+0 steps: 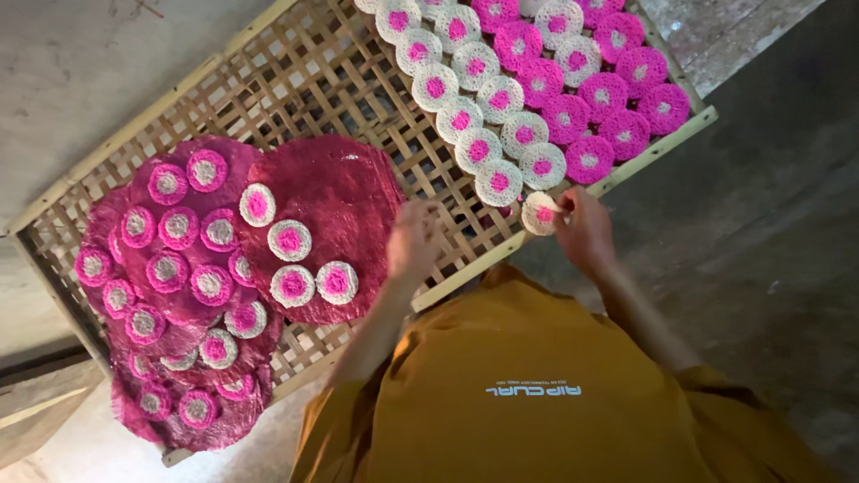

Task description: The person arranges pink and white circular decorative items on a wooden lattice tray. They pick up the items from a pink sheet and place them in rows on the tray, continuing the pattern across the surface.

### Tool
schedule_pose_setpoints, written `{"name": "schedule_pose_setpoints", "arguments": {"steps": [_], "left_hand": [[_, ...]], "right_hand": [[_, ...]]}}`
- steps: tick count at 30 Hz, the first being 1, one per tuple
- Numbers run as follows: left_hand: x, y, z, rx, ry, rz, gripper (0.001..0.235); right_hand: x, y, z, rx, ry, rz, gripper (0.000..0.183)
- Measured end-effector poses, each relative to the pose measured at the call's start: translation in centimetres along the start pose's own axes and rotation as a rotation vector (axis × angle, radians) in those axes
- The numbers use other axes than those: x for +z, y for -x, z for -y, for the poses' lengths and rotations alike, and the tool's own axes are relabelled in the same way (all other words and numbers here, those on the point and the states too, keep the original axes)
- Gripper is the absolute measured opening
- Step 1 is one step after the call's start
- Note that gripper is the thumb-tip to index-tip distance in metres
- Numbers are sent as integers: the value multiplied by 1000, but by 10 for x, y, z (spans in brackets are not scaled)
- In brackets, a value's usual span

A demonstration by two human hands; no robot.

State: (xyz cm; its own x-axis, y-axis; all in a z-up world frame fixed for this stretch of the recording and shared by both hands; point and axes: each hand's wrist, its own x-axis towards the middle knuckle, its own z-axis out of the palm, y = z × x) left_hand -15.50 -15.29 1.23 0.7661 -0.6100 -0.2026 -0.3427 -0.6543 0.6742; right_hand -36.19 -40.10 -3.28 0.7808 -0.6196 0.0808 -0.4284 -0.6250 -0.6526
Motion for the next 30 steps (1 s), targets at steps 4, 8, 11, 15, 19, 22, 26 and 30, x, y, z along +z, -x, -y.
{"name": "schedule_pose_setpoints", "arguments": {"steps": [4, 8, 11, 15, 19, 22, 26, 30], "left_hand": [[-44, 32, 69, -167, -272, 2, 41], [-73, 67, 120, -267, -670, -56, 62], [-85, 79, 127, -179, -543, -125, 53], [-111, 76, 103, -319, -736, 149, 37], [-134, 76, 53, -394, -547, 359, 35], [-117, 80, 12, -126, -115, 225, 28], [-50, 59, -27, 168, -121, 298, 32], [9, 15, -21, 566, -57, -89, 55]], "right_hand": [[-5, -13, -18, 29, -121, -37, 23], [-15, -27, -13, -104, 55, -83, 26], [-25, -23, 10, -256, 252, -218, 38], [-18, -8, 63, -130, -40, -23, 32], [17, 7, 133, 331, -448, 700, 28], [26, 12, 166, 538, -884, 875, 35], [14, 13, 160, 711, -932, 762, 57], [17, 6, 110, 699, -862, 521, 43]]}}
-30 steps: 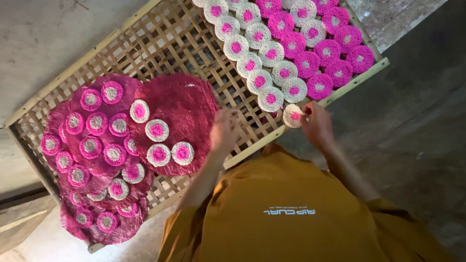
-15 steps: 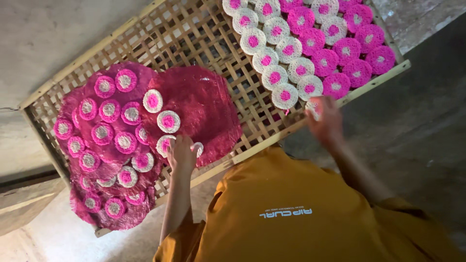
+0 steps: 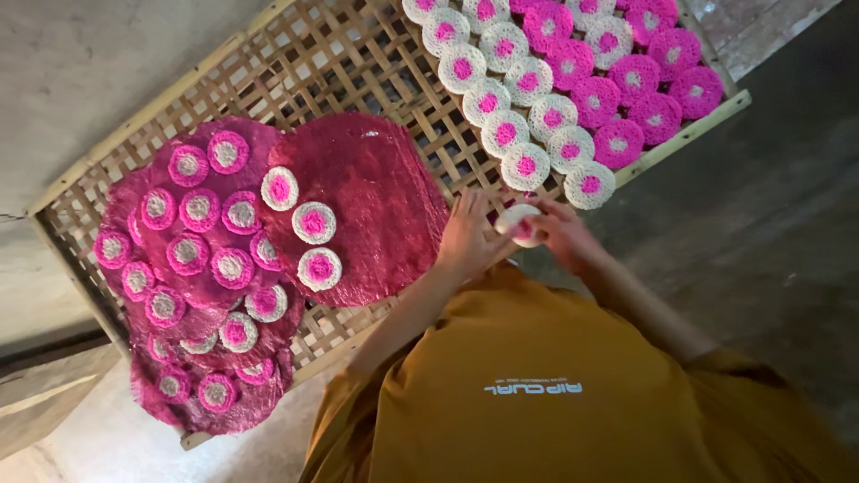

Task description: The person arranges pink and white circular decorative items on a wooden lattice tray. They pick up the items from a pink sheet and place them in rows on the tray, continuing the pattern across the surface.

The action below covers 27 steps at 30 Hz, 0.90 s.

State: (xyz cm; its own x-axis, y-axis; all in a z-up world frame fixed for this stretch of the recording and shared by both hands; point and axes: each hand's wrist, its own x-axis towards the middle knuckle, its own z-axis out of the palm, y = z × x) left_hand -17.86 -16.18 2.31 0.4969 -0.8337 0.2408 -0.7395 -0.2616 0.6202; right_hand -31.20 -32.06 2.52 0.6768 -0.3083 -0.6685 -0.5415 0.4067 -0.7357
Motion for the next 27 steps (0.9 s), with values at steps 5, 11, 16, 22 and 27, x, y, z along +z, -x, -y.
{"name": "schedule_pose_setpoints", "arguments": {"steps": [5, 11, 16, 22, 27], "left_hand": [[48, -13, 28, -293, 518, 355, 32], [63, -23, 19, -298, 335, 181, 20], [38, -21, 21, -335, 330, 156, 22], [-46, 41, 88, -681, 210, 72, 29], [-143, 114, 193, -547, -683, -349, 46]], "right_hand": [[-29, -25, -41, -469, 430, -224, 38], [-22, -20, -39, -824, 696, -463, 33], [-16, -23, -19, -948, 986, -569, 43], [0, -17, -12, -969, 1055, -703, 52], [61, -17, 1, -1080, 1056, -657, 45]]}}
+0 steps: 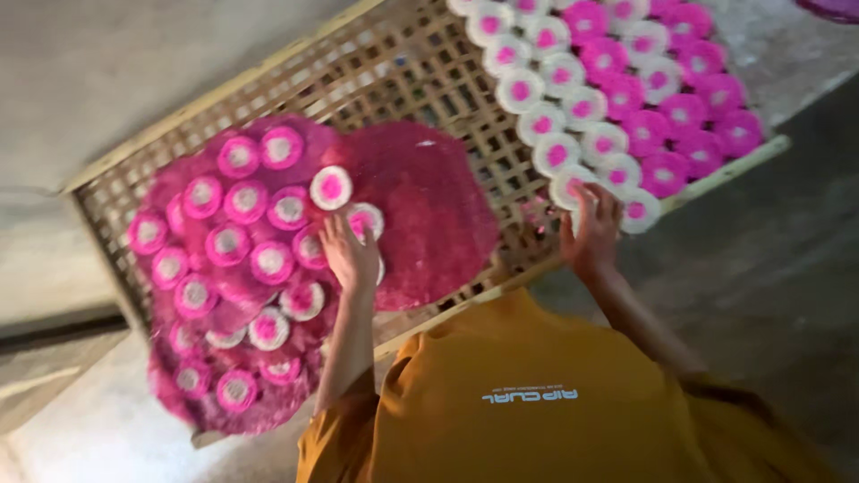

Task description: The person arranges pink and white circular decorative items on a wooden lattice tray. They pick up the items from a pink sheet and place them in rows on the tray, continuing the pattern across the surface.

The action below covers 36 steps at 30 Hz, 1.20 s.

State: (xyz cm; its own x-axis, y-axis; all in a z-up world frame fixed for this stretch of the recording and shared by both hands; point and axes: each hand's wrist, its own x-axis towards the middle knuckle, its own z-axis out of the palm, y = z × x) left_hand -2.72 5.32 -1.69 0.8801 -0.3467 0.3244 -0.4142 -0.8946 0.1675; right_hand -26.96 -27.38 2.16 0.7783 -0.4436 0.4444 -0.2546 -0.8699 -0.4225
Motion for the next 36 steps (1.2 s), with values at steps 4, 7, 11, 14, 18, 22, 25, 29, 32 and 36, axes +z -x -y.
{"name": "schedule_pose_setpoints", "arguments": {"steps": [4, 7, 11, 14, 18, 22, 25, 29, 32, 36], "left_hand": [[-3, -12, 57, -149, 110, 235, 59], [-1, -25, 62, -176, 81, 388, 73], [-2, -36, 61, -230, 89, 427, 70], [-7, -41, 61, -248, 66, 412, 74], [-7, -31, 60, -367, 248, 317, 74], [8, -57, 62, -403, 318, 138, 58], [18, -73, 67, -381, 367, 126, 44], [17, -92, 71, -473, 651, 217, 28], [3, -117, 73, -514, 688, 132, 25], [-10, -159, 67, -539, 248, 25, 39]], "right_hand": [[51, -22, 77, -204, -239, 159, 37], [101, -45, 140, -324, -389, 297, 36], [171, -89, 207, -525, -394, 299, 30], [217, -130, 229, -706, -287, 318, 21], [268, -159, 217, -488, -455, 624, 15], [312, -218, 158, 373, -1449, 890, 19], [329, -285, 68, 104, -1145, 501, 27], [354, -375, -23, 741, -1321, 397, 26], [375, -413, -52, 573, -1327, 436, 32], [402, -428, -49, 332, -810, 334, 30]]}}
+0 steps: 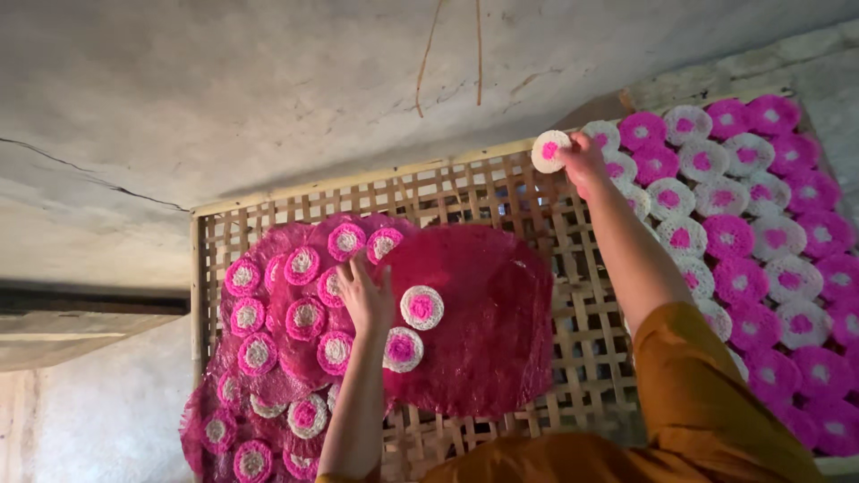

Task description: The person arranges pink and white circular decorative items on a wooden lattice tray. They pick up the items from a pink sheet and place them in rows on the tray, continuing the pattern across the surface.

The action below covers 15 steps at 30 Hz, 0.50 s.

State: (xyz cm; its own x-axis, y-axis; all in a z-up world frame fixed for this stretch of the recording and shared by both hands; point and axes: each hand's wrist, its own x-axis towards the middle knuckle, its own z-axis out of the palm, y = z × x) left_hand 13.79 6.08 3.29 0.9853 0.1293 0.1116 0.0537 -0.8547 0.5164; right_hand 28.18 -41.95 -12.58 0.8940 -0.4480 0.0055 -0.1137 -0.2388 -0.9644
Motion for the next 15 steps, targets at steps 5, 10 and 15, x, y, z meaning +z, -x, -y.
{"name": "schedule_pose_setpoints", "arguments": {"steps": [5, 10, 15], "left_hand": [[6, 29, -15, 120, -187, 303, 52], [13, 43, -11, 168, -247, 416, 52], [7, 32, -19, 80, -251, 635, 23]], "right_hand": [[9, 7, 18, -511, 566, -188, 39], [-2, 22, 63, -467, 693, -165, 42], [1, 69, 100, -646, 694, -185, 46]]}}
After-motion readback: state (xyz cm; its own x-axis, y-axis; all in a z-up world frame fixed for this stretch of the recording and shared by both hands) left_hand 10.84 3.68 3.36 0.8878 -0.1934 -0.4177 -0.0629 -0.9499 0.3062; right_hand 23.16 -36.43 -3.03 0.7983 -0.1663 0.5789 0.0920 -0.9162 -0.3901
